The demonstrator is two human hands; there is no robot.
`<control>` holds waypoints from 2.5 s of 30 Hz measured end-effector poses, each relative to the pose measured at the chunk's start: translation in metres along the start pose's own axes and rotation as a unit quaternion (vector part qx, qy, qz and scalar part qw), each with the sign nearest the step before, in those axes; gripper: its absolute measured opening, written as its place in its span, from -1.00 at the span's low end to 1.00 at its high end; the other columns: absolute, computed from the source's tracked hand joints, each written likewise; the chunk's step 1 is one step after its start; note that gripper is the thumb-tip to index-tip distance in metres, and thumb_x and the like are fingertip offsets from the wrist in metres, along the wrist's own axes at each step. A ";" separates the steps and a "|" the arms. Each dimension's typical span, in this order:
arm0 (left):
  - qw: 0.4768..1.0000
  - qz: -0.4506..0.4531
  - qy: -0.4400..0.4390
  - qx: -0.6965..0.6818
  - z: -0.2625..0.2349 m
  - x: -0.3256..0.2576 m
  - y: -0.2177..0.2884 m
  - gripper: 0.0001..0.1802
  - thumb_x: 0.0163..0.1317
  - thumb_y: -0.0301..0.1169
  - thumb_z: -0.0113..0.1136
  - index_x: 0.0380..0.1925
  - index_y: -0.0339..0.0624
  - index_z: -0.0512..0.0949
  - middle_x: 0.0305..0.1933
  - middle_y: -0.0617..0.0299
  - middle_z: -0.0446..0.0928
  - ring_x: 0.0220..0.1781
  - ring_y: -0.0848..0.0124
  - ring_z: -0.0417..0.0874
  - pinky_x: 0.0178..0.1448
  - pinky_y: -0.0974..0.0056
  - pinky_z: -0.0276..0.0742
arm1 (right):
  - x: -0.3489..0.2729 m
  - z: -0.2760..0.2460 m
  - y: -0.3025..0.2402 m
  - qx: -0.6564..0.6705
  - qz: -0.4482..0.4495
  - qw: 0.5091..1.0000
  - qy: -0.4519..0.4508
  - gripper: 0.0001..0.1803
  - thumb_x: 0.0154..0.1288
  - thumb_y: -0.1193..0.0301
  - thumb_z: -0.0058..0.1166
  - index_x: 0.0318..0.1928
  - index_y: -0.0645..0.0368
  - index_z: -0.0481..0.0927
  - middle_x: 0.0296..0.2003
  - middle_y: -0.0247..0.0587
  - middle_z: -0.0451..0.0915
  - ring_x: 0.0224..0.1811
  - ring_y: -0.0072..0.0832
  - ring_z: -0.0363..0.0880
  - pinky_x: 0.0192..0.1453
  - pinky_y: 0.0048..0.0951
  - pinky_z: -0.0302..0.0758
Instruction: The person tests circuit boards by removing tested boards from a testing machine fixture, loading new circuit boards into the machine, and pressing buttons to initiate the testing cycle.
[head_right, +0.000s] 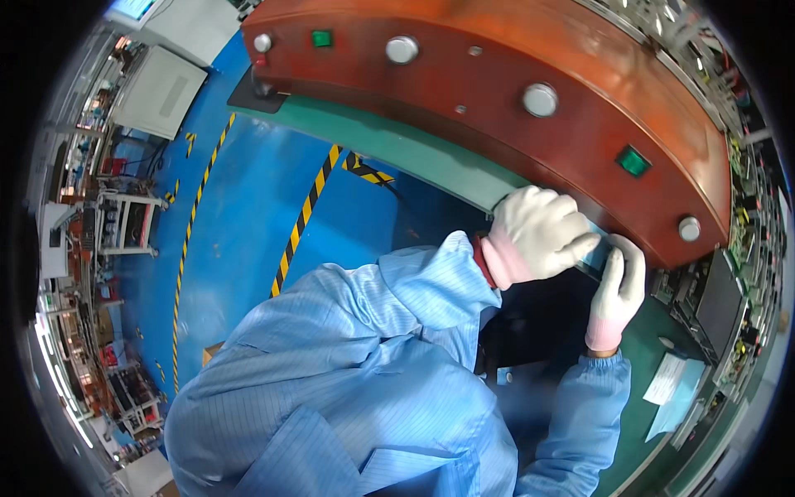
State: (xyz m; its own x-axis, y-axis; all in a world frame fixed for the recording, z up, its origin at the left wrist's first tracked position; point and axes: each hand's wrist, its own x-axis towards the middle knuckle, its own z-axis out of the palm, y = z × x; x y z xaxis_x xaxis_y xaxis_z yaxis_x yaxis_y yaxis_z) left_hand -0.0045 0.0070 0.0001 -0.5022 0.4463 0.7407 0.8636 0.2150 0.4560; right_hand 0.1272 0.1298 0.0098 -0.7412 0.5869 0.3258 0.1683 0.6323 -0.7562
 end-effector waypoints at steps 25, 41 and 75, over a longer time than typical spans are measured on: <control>0.995 0.039 -0.029 0.086 0.002 -0.003 -0.008 -0.73 0.20 -0.11 0.26 -0.55 0.01 0.67 -0.49 0.25 0.56 -0.48 0.20 0.61 -0.36 0.17 0.51 | 0.005 0.002 -0.007 0.059 -0.043 0.997 -0.013 -0.75 0.54 0.43 -0.05 0.06 0.24 0.63 -0.04 -0.22 0.69 -0.04 -0.42 0.60 0.20 -0.48 0.49; 0.985 0.001 -0.166 0.044 -0.015 0.005 -0.020 -0.61 0.44 0.00 0.08 -0.24 0.02 0.76 -0.27 0.29 0.72 -0.29 0.22 0.69 -0.19 0.25 0.54 | 0.009 0.008 0.011 0.071 -0.123 0.990 0.028 -0.71 0.45 0.27 -0.01 0.03 0.04 0.67 -0.08 -0.25 0.75 -0.12 -0.27 0.71 0.02 -0.34 0.61; 0.968 -0.034 -0.237 -0.077 -0.025 0.011 -0.027 -0.56 0.51 0.00 0.06 -0.22 -0.05 0.78 -0.29 0.32 0.71 -0.27 0.39 0.67 -0.13 0.40 0.53 | 0.013 0.009 0.013 0.080 -0.164 0.983 0.023 -0.69 0.42 0.32 -0.09 0.02 0.17 0.62 -0.05 -0.03 0.71 -0.04 -0.05 0.67 0.10 -0.26 0.58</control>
State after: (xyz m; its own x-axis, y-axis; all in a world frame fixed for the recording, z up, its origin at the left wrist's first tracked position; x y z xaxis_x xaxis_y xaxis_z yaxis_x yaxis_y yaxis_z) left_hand -0.0345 -0.0155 0.0086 -0.4496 0.7918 0.4134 0.7943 0.1427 0.5905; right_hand 0.1141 0.1411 -0.0010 -0.7074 0.3899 0.5896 -0.1812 0.7062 -0.6844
